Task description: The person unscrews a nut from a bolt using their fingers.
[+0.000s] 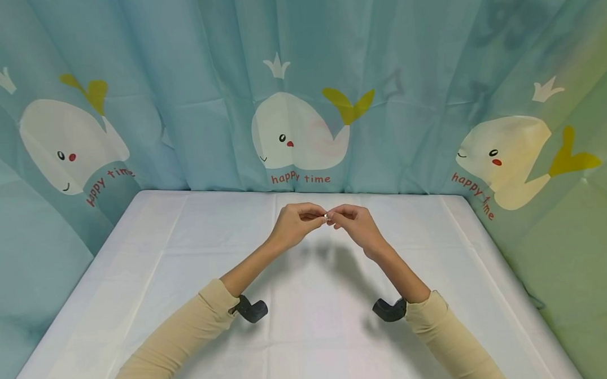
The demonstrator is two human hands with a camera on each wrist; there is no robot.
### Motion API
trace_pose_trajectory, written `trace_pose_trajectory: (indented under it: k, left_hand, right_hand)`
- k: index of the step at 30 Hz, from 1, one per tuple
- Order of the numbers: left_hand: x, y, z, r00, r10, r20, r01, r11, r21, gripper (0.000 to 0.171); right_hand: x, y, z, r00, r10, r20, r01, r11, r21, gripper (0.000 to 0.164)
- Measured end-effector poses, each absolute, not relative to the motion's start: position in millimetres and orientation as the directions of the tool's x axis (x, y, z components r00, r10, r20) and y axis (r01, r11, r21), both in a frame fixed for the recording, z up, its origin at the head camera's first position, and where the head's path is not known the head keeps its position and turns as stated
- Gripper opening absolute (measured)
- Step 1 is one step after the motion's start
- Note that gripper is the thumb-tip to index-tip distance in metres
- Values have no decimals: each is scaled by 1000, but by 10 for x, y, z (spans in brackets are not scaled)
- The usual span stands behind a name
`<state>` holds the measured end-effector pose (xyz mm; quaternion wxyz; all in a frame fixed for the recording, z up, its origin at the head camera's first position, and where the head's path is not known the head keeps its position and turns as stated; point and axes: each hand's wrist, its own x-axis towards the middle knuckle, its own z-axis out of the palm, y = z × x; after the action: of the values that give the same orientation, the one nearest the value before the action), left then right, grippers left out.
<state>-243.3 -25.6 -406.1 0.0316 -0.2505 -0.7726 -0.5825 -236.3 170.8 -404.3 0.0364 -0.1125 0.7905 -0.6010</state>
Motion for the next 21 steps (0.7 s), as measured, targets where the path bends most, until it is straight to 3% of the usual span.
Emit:
trace_pose_trajectory:
  k: [14,21]
  left_hand:
    - [-2436,-258,-4093,-872,344,348,427,188,884,18]
    - [-2444,-257,-4076,-874,341,346,422,180,889,14]
  right_hand:
    - [-2347,1716,-4040,-957,-258,133,-190,212,-958,21]
    - [-2348,1711,-4025,-965,-243,96,-151,220,-964,32]
